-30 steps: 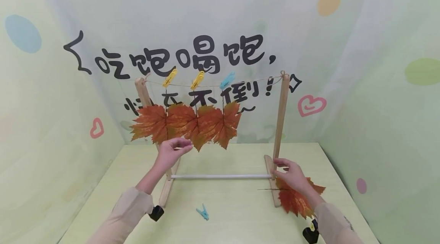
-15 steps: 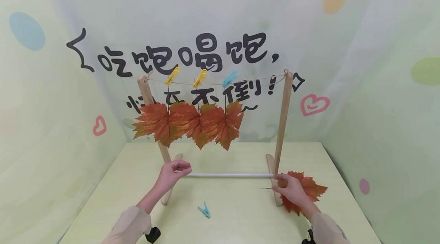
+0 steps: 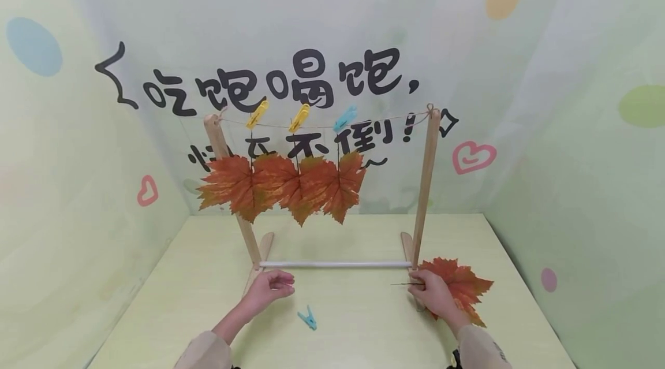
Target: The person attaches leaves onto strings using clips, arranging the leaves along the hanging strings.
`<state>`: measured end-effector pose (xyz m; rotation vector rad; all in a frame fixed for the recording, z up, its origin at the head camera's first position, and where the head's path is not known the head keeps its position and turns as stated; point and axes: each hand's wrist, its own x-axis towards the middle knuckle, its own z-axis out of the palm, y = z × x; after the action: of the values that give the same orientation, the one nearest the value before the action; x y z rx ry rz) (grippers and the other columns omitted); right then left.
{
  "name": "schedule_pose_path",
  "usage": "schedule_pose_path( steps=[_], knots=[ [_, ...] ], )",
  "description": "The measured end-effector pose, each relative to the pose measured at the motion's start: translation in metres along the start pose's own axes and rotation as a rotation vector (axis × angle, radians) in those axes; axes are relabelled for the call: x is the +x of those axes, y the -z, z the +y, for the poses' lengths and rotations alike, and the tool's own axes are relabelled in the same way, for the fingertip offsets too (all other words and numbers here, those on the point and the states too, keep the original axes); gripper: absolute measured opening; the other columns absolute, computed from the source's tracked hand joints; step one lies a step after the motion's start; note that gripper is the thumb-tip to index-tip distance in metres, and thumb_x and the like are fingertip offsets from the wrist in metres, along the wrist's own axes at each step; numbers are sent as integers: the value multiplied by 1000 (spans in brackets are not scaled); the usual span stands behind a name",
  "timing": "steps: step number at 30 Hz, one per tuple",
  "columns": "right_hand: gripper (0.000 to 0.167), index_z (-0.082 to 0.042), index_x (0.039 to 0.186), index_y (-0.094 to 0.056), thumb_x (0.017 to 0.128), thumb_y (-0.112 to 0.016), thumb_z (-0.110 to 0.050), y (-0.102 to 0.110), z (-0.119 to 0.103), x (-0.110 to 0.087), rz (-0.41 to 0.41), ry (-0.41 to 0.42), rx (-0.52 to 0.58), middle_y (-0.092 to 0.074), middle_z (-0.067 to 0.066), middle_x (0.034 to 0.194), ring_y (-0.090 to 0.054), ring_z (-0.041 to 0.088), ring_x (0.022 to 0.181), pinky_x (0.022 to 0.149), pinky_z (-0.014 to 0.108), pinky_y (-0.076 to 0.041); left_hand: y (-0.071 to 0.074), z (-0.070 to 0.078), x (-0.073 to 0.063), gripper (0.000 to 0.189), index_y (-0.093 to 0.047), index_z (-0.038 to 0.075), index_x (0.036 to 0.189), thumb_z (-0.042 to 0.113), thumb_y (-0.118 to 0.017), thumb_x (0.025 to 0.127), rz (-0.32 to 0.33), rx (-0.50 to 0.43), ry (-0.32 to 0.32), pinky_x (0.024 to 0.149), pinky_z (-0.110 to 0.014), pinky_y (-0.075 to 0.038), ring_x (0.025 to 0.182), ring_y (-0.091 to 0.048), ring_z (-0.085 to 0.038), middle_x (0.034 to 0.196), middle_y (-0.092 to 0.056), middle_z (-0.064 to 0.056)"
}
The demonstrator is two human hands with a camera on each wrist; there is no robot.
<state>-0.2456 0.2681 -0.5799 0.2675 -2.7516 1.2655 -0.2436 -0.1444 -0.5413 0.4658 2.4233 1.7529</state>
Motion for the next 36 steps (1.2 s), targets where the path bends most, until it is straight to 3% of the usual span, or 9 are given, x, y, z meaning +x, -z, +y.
schedule_pose_path(
  steps=[9, 16, 20, 23, 24, 27, 34, 36],
  knots=[
    [18, -3, 95, -68, 77, -68, 0, -12, 2, 3, 37, 39, -106, -64, 6, 93, -59, 16, 80, 69, 28, -52, -9, -10, -7, 35, -58, -11, 103, 11, -70, 78, -26, 36, 55, 70, -25, -52, 83, -63, -22, 96, -64, -19],
    [13, -6, 85, -70, 75, -69, 2, -15, 1, 5, 73, 89, -162, -63, 1, 86, -59, 17, 80, 69, 26, -51, -9, -12, -12, 33, -58, -11, 101, 9, -70, 78, -14, 42, 63, 69, -23, -52, 82, -63, -21, 95, -64, -19],
    [12, -7, 81, -70, 73, -70, 3, -17, 3, 4, 112, 179, -163, -63, -1, 82, -58, 14, 75, 64, 26, -50, -9, -15, -15, 33, -59, -11, 100, 9, -71, 77, -9, 49, 79, 68, -26, -52, 81, -62, -22, 93, -64, -18],
    [7, -6, 78, -69, 73, -72, -2, -18, 6, 3, 155, 290, -156, -61, -3, 78, -56, 9, 71, 60, 25, -48, -10, -19, -16, 35, -60, -10, 97, 15, -73, 76, -5, 56, 55, 67, -28, -53, 78, -63, -21, 89, -65, -14],
    [5, -6, 77, -69, 73, -72, -5, -18, 7, 3, 172, 331, -151, -61, -4, 76, -55, 7, 70, 58, 23, -46, -10, -24, -16, 35, -62, -7, 96, 19, -73, 76, -8, 59, 20, 64, -27, -52, 76, -62, -19, 87, -65, -12],
    [6, -6, 74, -68, 74, -73, -10, -19, 10, 3, 182, 390, -166, -59, -8, 74, -52, 3, 67, 56, 22, -44, -11, -27, -16, 36, -63, -6, 93, 23, -74, 75, 0, 70, 12, 61, -28, -53, 73, -62, -15, 84, -65, -8],
    [11, -8, 76, -71, 70, -72, 1, -19, 4, 6, 132, 299, -261, -60, -5, 74, -56, 14, 70, 61, 28, -48, -17, -16, -18, 29, -62, -9, 92, 10, -73, 73, 71, 149, 178, 57, -25, -51, 69, -59, -15, 80, -63, -8],
    [15, -9, 77, -71, 70, -72, 4, -18, -1, 7, 129, 294, -265, -61, -4, 75, -57, 17, 72, 62, 28, -48, -17, -15, -18, 28, -62, -8, 91, 12, -73, 74, 88, 200, 196, 56, -24, -49, 66, -57, -13, 77, -62, -6]
  ],
)
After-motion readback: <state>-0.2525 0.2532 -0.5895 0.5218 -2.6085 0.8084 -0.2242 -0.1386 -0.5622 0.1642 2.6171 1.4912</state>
